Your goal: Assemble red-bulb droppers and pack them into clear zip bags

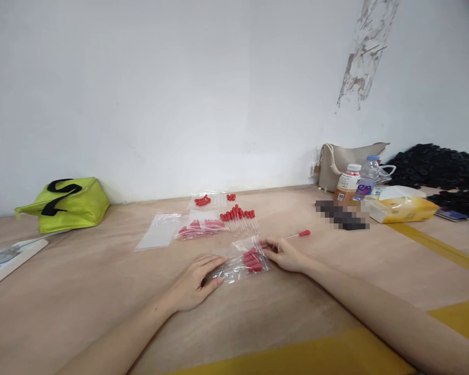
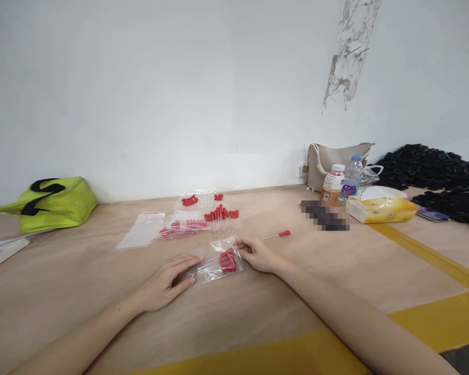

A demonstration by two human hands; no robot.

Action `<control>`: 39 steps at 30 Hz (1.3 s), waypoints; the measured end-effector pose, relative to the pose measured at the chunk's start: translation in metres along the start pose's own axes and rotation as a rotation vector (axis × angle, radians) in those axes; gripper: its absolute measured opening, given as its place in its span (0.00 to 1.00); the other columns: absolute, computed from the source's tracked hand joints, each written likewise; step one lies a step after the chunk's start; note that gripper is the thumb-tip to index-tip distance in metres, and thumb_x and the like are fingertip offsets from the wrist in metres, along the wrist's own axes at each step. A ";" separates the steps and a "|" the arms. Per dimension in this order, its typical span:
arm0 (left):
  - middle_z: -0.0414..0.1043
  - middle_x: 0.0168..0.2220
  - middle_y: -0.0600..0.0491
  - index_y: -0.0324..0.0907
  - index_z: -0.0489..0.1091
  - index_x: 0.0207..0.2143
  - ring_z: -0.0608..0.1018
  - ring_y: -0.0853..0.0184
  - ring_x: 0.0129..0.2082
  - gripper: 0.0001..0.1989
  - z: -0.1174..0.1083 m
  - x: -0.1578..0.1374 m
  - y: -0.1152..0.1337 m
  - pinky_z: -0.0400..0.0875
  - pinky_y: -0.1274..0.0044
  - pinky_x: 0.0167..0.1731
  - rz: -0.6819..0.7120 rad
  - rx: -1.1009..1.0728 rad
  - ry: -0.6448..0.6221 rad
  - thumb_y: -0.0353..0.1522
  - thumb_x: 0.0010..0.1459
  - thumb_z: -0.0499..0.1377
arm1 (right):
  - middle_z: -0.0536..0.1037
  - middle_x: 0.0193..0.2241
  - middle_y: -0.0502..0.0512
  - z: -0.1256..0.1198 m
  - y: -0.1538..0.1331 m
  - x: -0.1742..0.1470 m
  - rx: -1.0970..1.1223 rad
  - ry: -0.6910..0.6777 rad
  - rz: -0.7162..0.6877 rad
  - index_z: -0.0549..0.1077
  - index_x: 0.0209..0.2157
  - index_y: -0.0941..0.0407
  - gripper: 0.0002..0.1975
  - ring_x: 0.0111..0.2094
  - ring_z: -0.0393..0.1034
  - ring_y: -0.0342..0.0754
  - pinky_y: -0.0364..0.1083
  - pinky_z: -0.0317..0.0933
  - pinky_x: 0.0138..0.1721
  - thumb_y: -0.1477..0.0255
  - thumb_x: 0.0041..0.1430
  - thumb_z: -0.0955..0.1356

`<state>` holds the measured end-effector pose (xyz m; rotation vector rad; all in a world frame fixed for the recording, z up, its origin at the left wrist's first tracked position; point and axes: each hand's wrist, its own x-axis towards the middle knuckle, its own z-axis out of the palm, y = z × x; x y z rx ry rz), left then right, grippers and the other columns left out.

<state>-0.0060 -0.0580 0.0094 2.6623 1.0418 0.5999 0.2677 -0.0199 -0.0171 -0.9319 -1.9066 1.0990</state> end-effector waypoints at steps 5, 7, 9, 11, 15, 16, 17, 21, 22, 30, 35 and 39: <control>0.61 0.53 0.52 0.49 0.57 0.55 0.63 0.62 0.52 0.20 -0.001 -0.001 0.000 0.58 0.67 0.52 0.008 0.026 -0.038 0.34 0.59 0.50 | 0.71 0.26 0.50 -0.032 -0.008 0.001 -0.156 0.110 0.056 0.70 0.33 0.56 0.13 0.28 0.64 0.43 0.43 0.59 0.31 0.63 0.47 0.66; 0.60 0.54 0.53 0.51 0.57 0.55 0.62 0.63 0.53 0.19 -0.002 -0.002 0.000 0.58 0.68 0.52 0.015 0.050 -0.072 0.34 0.60 0.48 | 0.69 0.23 0.49 -0.062 -0.011 -0.003 -0.369 0.136 0.098 0.72 0.27 0.56 0.13 0.26 0.61 0.42 0.41 0.56 0.28 0.64 0.39 0.71; 0.58 0.54 0.53 0.52 0.58 0.54 0.62 0.62 0.54 0.18 -0.002 -0.002 0.000 0.58 0.68 0.52 0.016 0.071 -0.098 0.35 0.61 0.46 | 0.70 0.25 0.50 -0.092 -0.010 -0.011 -0.479 0.119 0.142 0.73 0.26 0.55 0.17 0.27 0.60 0.43 0.41 0.54 0.27 0.66 0.28 0.75; 0.57 0.55 0.53 0.52 0.58 0.54 0.61 0.62 0.54 0.18 -0.001 -0.003 -0.001 0.58 0.67 0.52 0.014 0.079 -0.106 0.35 0.61 0.46 | 0.70 0.24 0.50 -0.115 -0.006 -0.020 -0.476 0.051 0.247 0.73 0.24 0.55 0.19 0.25 0.59 0.42 0.40 0.53 0.25 0.68 0.22 0.75; 0.58 0.54 0.52 0.50 0.58 0.54 0.62 0.62 0.53 0.18 -0.001 -0.002 -0.001 0.57 0.67 0.52 0.011 0.069 -0.092 0.35 0.61 0.46 | 0.69 0.19 0.47 -0.129 0.005 -0.030 -0.374 -0.171 0.431 0.71 0.22 0.56 0.16 0.20 0.59 0.40 0.40 0.51 0.21 0.70 0.24 0.75; 0.58 0.54 0.52 0.49 0.58 0.54 0.62 0.62 0.53 0.18 -0.002 -0.001 -0.001 0.58 0.68 0.52 0.007 0.069 -0.090 0.35 0.61 0.47 | 0.69 0.18 0.47 -0.128 0.006 -0.031 -0.352 -0.223 0.458 0.71 0.21 0.57 0.14 0.19 0.59 0.40 0.40 0.51 0.21 0.69 0.27 0.74; 0.58 0.54 0.51 0.49 0.57 0.54 0.62 0.62 0.53 0.18 -0.002 -0.001 0.000 0.58 0.68 0.52 0.003 0.070 -0.087 0.35 0.61 0.47 | 0.68 0.16 0.47 -0.126 0.005 -0.031 -0.338 -0.262 0.472 0.70 0.20 0.57 0.12 0.18 0.59 0.40 0.40 0.51 0.20 0.68 0.30 0.73; 0.59 0.53 0.50 0.48 0.56 0.54 0.63 0.62 0.52 0.19 -0.003 -0.001 0.001 0.59 0.68 0.51 0.002 0.076 -0.069 0.35 0.61 0.47 | 0.69 0.16 0.48 -0.115 -0.003 -0.027 -0.305 -0.237 0.369 0.70 0.22 0.58 0.10 0.17 0.58 0.39 0.40 0.52 0.20 0.65 0.42 0.68; 0.59 0.53 0.51 0.48 0.57 0.54 0.63 0.62 0.52 0.18 -0.003 -0.001 0.001 0.59 0.68 0.51 0.005 0.076 -0.068 0.35 0.61 0.47 | 0.70 0.18 0.49 -0.112 -0.005 -0.026 -0.286 -0.212 0.329 0.70 0.24 0.59 0.10 0.18 0.59 0.39 0.40 0.53 0.21 0.65 0.44 0.67; 0.57 0.55 0.51 0.49 0.57 0.54 0.61 0.62 0.53 0.18 -0.001 -0.001 0.000 0.58 0.68 0.52 0.015 0.106 -0.094 0.35 0.62 0.46 | 0.70 0.27 0.52 -0.094 -0.004 -0.018 -0.444 -0.113 0.065 0.69 0.32 0.60 0.13 0.27 0.61 0.42 0.42 0.57 0.29 0.63 0.51 0.63; 0.58 0.54 0.50 0.48 0.56 0.55 0.61 0.62 0.53 0.19 -0.002 0.000 0.001 0.58 0.67 0.52 0.004 0.109 -0.098 0.35 0.62 0.45 | 0.71 0.28 0.52 -0.086 -0.002 -0.016 -0.426 -0.059 0.041 0.69 0.32 0.59 0.15 0.28 0.62 0.43 0.42 0.57 0.30 0.61 0.52 0.62; 0.57 0.54 0.50 0.48 0.56 0.55 0.61 0.62 0.53 0.19 -0.002 0.000 0.001 0.58 0.67 0.52 0.017 0.117 -0.094 0.35 0.62 0.45 | 0.71 0.28 0.53 -0.083 0.000 -0.015 -0.397 -0.056 0.007 0.68 0.32 0.59 0.14 0.29 0.63 0.43 0.42 0.58 0.31 0.63 0.52 0.63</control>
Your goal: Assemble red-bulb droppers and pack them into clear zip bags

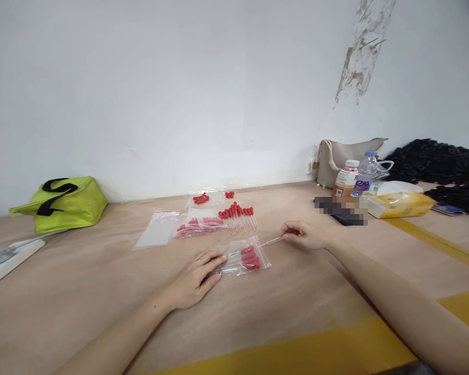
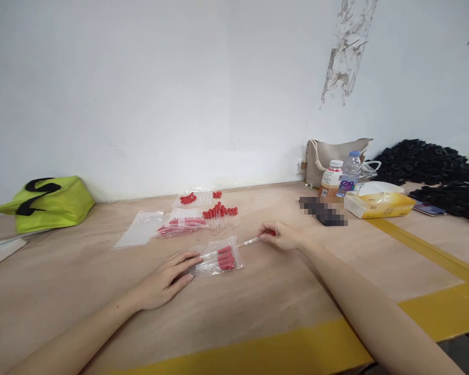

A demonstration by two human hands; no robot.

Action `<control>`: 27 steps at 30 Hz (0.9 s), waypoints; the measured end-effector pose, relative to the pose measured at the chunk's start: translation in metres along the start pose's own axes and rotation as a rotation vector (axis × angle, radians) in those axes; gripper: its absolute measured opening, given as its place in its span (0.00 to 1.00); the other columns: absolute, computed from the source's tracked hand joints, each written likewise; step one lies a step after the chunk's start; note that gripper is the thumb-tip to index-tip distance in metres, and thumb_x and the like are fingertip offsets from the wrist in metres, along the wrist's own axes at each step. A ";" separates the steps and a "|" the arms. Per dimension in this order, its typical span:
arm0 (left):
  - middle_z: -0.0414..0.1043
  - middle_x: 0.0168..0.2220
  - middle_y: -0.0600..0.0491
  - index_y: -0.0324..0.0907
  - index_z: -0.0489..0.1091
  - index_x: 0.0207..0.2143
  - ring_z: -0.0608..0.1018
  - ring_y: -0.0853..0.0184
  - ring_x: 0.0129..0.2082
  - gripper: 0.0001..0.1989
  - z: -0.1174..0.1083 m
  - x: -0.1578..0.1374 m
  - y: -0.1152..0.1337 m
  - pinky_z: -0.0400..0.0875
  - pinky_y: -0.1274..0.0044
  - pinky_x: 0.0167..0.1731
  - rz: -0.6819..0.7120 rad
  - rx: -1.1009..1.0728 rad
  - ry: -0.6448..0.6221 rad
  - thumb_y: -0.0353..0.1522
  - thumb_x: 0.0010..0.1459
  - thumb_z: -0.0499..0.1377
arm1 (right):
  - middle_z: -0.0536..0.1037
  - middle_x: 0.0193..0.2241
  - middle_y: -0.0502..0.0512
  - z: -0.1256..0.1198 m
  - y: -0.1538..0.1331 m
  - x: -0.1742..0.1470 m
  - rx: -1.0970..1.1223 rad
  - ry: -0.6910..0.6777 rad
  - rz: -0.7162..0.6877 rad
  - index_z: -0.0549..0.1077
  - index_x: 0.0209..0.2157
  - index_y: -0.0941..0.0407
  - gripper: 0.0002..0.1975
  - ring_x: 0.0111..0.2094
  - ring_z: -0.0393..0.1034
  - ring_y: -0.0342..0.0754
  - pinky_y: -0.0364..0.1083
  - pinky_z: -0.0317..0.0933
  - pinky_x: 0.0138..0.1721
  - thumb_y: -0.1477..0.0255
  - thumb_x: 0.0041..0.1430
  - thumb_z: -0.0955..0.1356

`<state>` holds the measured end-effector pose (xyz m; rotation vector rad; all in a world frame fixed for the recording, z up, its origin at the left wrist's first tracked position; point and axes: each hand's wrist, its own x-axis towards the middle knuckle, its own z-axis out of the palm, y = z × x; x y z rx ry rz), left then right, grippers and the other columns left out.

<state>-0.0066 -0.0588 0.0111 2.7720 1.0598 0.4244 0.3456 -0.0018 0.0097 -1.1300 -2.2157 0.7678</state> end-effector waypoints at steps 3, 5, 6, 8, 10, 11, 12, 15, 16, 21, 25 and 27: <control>0.58 0.54 0.50 0.49 0.56 0.55 0.61 0.63 0.53 0.19 0.000 0.000 -0.001 0.58 0.68 0.52 0.005 0.000 0.001 0.35 0.62 0.45 | 0.71 0.28 0.53 0.006 -0.001 0.003 0.035 -0.002 -0.022 0.68 0.32 0.59 0.13 0.29 0.63 0.43 0.42 0.58 0.31 0.63 0.52 0.63; 0.58 0.54 0.51 0.49 0.56 0.55 0.61 0.63 0.53 0.19 0.000 0.000 -0.001 0.58 0.68 0.52 0.006 0.001 0.003 0.35 0.62 0.45 | 0.71 0.28 0.53 0.012 -0.004 0.006 0.033 0.009 -0.044 0.69 0.31 0.59 0.12 0.29 0.64 0.43 0.42 0.58 0.32 0.63 0.53 0.63; 0.58 0.54 0.51 0.49 0.56 0.55 0.61 0.63 0.53 0.19 0.001 0.000 -0.001 0.58 0.68 0.52 0.005 0.002 0.002 0.35 0.62 0.45 | 0.71 0.28 0.53 0.016 -0.005 0.007 0.026 0.025 -0.055 0.69 0.31 0.58 0.12 0.29 0.64 0.43 0.42 0.59 0.32 0.64 0.53 0.63; 0.58 0.54 0.51 0.49 0.56 0.55 0.61 0.63 0.53 0.19 0.001 0.000 -0.002 0.58 0.68 0.52 0.003 0.006 0.001 0.35 0.62 0.45 | 0.72 0.28 0.53 0.026 -0.010 0.011 0.017 0.063 -0.075 0.69 0.31 0.58 0.11 0.30 0.64 0.43 0.43 0.59 0.32 0.65 0.53 0.63; 0.57 0.54 0.51 0.49 0.56 0.55 0.61 0.63 0.53 0.19 0.001 0.000 -0.002 0.58 0.68 0.52 0.002 0.006 -0.001 0.35 0.62 0.46 | 0.72 0.30 0.53 0.037 -0.014 0.015 0.032 0.081 -0.090 0.69 0.33 0.58 0.10 0.30 0.65 0.43 0.43 0.59 0.33 0.66 0.53 0.63; 0.57 0.54 0.51 0.49 0.56 0.55 0.61 0.63 0.53 0.19 0.001 0.000 -0.002 0.58 0.68 0.52 0.003 0.006 -0.001 0.35 0.61 0.46 | 0.73 0.30 0.53 0.043 -0.015 0.017 0.053 0.089 -0.092 0.69 0.34 0.58 0.10 0.31 0.65 0.44 0.43 0.60 0.34 0.66 0.53 0.64; 0.57 0.54 0.51 0.49 0.56 0.55 0.61 0.63 0.53 0.19 0.002 0.000 -0.003 0.58 0.68 0.52 0.005 0.005 0.001 0.35 0.61 0.46 | 0.73 0.30 0.53 0.048 -0.017 0.018 0.079 0.100 -0.089 0.69 0.34 0.57 0.10 0.31 0.66 0.44 0.43 0.60 0.34 0.66 0.53 0.64; 0.57 0.54 0.50 0.49 0.56 0.55 0.61 0.62 0.53 0.19 0.002 0.000 -0.003 0.58 0.68 0.52 0.013 0.005 0.011 0.35 0.62 0.45 | 0.74 0.29 0.52 0.061 -0.023 0.023 0.120 0.171 -0.067 0.69 0.32 0.57 0.09 0.31 0.67 0.44 0.43 0.60 0.34 0.67 0.52 0.65; 0.57 0.54 0.50 0.49 0.56 0.55 0.61 0.62 0.53 0.19 0.002 -0.001 -0.003 0.58 0.68 0.52 0.013 0.005 0.013 0.35 0.62 0.45 | 0.74 0.28 0.51 0.063 -0.025 0.024 0.113 0.198 -0.059 0.69 0.31 0.57 0.08 0.31 0.67 0.43 0.43 0.60 0.33 0.67 0.51 0.65; 0.58 0.54 0.51 0.49 0.56 0.55 0.61 0.63 0.53 0.19 0.002 -0.001 -0.003 0.58 0.68 0.52 0.002 -0.012 0.024 0.34 0.61 0.47 | 0.70 0.22 0.48 0.065 -0.024 0.027 0.039 0.264 0.008 0.70 0.28 0.57 0.08 0.23 0.62 0.41 0.40 0.55 0.24 0.66 0.49 0.66; 0.57 0.55 0.51 0.49 0.56 0.55 0.61 0.63 0.54 0.19 0.001 -0.001 -0.002 0.57 0.68 0.53 -0.010 -0.016 0.017 0.34 0.61 0.47 | 0.67 0.20 0.47 0.066 -0.018 0.028 0.094 0.235 0.004 0.70 0.33 0.57 0.09 0.21 0.58 0.39 0.40 0.53 0.22 0.68 0.50 0.64; 0.55 0.56 0.52 0.49 0.55 0.56 0.60 0.63 0.55 0.20 0.001 -0.001 -0.001 0.57 0.68 0.53 -0.020 -0.014 0.008 0.33 0.60 0.47 | 0.67 0.20 0.47 0.069 -0.019 0.028 0.171 0.211 0.023 0.68 0.35 0.57 0.10 0.21 0.59 0.39 0.40 0.54 0.23 0.68 0.50 0.65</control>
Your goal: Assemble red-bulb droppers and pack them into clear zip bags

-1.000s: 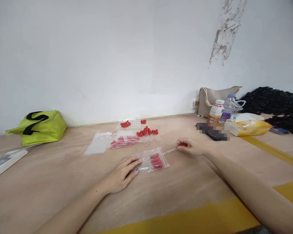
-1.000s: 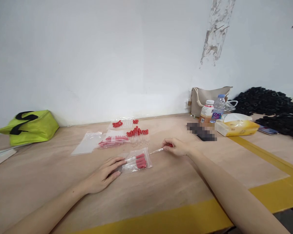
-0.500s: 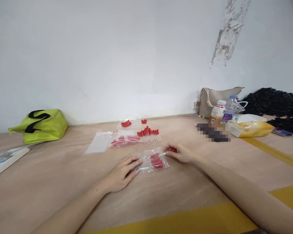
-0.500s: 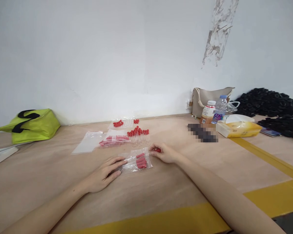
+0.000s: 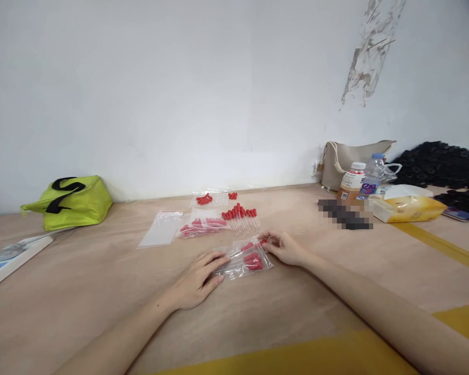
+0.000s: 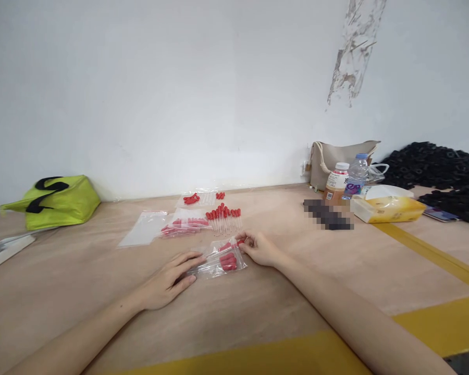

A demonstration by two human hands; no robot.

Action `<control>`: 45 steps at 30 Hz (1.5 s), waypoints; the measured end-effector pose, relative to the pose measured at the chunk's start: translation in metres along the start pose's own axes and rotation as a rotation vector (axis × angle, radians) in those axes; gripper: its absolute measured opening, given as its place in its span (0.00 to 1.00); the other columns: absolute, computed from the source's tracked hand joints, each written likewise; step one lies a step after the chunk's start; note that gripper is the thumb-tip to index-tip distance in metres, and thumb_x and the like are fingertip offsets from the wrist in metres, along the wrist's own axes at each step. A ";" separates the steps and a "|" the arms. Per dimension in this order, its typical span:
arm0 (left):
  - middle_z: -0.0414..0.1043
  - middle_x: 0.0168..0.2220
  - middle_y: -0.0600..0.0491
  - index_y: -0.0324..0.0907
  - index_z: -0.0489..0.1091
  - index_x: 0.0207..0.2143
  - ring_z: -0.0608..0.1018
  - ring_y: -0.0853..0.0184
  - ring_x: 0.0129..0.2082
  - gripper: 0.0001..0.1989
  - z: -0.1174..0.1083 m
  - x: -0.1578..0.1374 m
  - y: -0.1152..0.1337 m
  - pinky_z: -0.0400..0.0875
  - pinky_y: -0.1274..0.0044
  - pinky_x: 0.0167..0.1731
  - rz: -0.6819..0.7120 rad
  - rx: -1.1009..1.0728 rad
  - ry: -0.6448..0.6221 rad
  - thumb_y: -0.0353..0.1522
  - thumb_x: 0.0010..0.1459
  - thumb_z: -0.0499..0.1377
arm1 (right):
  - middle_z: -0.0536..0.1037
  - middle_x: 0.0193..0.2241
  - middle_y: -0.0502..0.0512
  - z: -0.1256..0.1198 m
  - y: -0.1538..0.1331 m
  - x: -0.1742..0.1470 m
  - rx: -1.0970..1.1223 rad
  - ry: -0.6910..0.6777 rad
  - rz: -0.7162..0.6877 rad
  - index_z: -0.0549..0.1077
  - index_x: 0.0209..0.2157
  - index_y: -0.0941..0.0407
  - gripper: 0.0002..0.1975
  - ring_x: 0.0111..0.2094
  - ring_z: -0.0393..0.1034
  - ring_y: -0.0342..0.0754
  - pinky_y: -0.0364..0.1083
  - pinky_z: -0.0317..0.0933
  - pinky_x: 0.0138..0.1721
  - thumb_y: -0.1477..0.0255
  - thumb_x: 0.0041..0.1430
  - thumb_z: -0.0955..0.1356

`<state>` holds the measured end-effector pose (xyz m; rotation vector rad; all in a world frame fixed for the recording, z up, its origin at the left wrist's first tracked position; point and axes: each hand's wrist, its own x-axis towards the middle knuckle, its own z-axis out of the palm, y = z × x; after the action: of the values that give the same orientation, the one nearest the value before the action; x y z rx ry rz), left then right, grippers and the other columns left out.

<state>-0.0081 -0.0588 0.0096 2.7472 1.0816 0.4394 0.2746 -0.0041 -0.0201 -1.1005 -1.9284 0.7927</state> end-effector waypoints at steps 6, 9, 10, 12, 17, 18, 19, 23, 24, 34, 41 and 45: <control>0.54 0.58 0.56 0.53 0.59 0.53 0.59 0.62 0.56 0.18 -0.002 0.001 0.001 0.54 0.65 0.54 0.042 -0.010 0.000 0.32 0.61 0.47 | 0.70 0.23 0.48 0.009 -0.006 0.001 0.041 0.094 0.063 0.65 0.27 0.56 0.08 0.23 0.62 0.40 0.40 0.56 0.23 0.68 0.46 0.67; 0.56 0.57 0.57 0.53 0.59 0.53 0.59 0.63 0.56 0.18 -0.002 0.002 0.001 0.54 0.64 0.54 0.057 -0.029 0.001 0.32 0.60 0.48 | 0.70 0.23 0.48 0.009 -0.007 0.001 -0.035 0.151 0.045 0.63 0.25 0.56 0.08 0.23 0.62 0.41 0.40 0.56 0.24 0.70 0.44 0.67; 0.56 0.57 0.57 0.53 0.59 0.53 0.59 0.63 0.56 0.19 -0.002 0.002 0.000 0.55 0.64 0.54 0.059 -0.036 0.003 0.31 0.60 0.48 | 0.69 0.22 0.47 0.009 -0.006 0.000 -0.050 0.157 0.033 0.63 0.25 0.56 0.07 0.23 0.61 0.41 0.40 0.56 0.24 0.70 0.44 0.67; 0.57 0.57 0.57 0.53 0.59 0.54 0.59 0.62 0.56 0.19 -0.001 0.003 0.000 0.55 0.63 0.54 0.059 -0.047 0.000 0.31 0.60 0.48 | 0.69 0.22 0.47 0.009 -0.006 0.000 -0.042 0.134 -0.001 0.64 0.25 0.56 0.07 0.24 0.62 0.41 0.41 0.57 0.26 0.71 0.44 0.67; 0.60 0.55 0.58 0.53 0.57 0.55 0.58 0.63 0.56 0.20 0.000 0.002 -0.002 0.55 0.64 0.54 0.052 -0.059 -0.012 0.30 0.60 0.47 | 0.70 0.24 0.48 0.012 -0.005 0.000 0.170 -0.049 -0.007 0.64 0.26 0.56 0.06 0.27 0.65 0.42 0.42 0.59 0.29 0.69 0.48 0.65; 0.60 0.55 0.58 0.53 0.57 0.55 0.59 0.63 0.56 0.20 0.000 0.002 -0.002 0.55 0.64 0.54 0.052 -0.063 -0.012 0.30 0.60 0.47 | 0.71 0.24 0.49 0.012 -0.005 0.000 0.219 -0.072 0.006 0.63 0.27 0.56 0.06 0.28 0.66 0.42 0.42 0.59 0.30 0.69 0.49 0.65; 0.60 0.55 0.58 0.53 0.57 0.55 0.59 0.63 0.56 0.20 0.000 0.003 -0.002 0.55 0.64 0.54 0.053 -0.067 -0.012 0.31 0.60 0.47 | 0.71 0.25 0.49 0.012 -0.006 0.000 0.264 -0.094 0.020 0.63 0.27 0.56 0.07 0.29 0.67 0.42 0.41 0.60 0.30 0.68 0.49 0.65; 0.60 0.55 0.58 0.52 0.57 0.55 0.59 0.64 0.56 0.20 0.000 0.003 -0.002 0.55 0.65 0.54 0.069 -0.073 -0.014 0.30 0.60 0.47 | 0.73 0.31 0.48 0.002 -0.011 -0.002 0.450 -0.261 0.158 0.60 0.33 0.55 0.14 0.16 0.60 0.35 0.38 0.54 0.17 0.65 0.47 0.67; 0.59 0.55 0.58 0.51 0.57 0.55 0.58 0.64 0.57 0.20 0.001 0.003 -0.002 0.54 0.65 0.54 0.071 -0.072 -0.017 0.30 0.61 0.47 | 0.73 0.33 0.47 -0.001 -0.012 -0.002 0.495 -0.294 0.195 0.59 0.34 0.54 0.16 0.12 0.56 0.33 0.37 0.50 0.13 0.64 0.46 0.67; 0.56 0.57 0.59 0.54 0.53 0.56 0.55 0.63 0.58 0.20 -0.002 0.002 -0.002 0.51 0.62 0.55 0.094 -0.092 -0.074 0.32 0.61 0.46 | 0.57 0.07 0.40 0.000 -0.016 0.014 0.238 -0.166 0.499 0.67 0.24 0.58 0.15 0.08 0.48 0.34 0.36 0.40 0.08 0.59 0.45 0.68; 0.61 0.54 0.54 0.49 0.61 0.53 0.62 0.63 0.54 0.18 -0.003 0.003 -0.005 0.57 0.66 0.53 0.023 -0.155 0.111 0.35 0.60 0.48 | 0.69 0.15 0.44 0.003 -0.025 0.009 0.476 -0.212 0.395 0.68 0.27 0.57 0.14 0.14 0.59 0.36 0.37 0.54 0.14 0.61 0.43 0.70; 0.68 0.45 0.50 0.44 0.70 0.42 0.68 0.62 0.47 0.15 -0.013 -0.001 -0.040 0.61 0.70 0.48 -0.259 0.051 0.453 0.38 0.58 0.49 | 0.75 0.28 0.51 -0.024 -0.028 0.003 0.781 -0.039 0.386 0.68 0.31 0.56 0.11 0.27 0.70 0.43 0.44 0.66 0.30 0.65 0.46 0.69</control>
<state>-0.0380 -0.0302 0.0115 2.5574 1.5406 1.0372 0.2825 -0.0097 0.0154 -0.9501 -1.2293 1.6089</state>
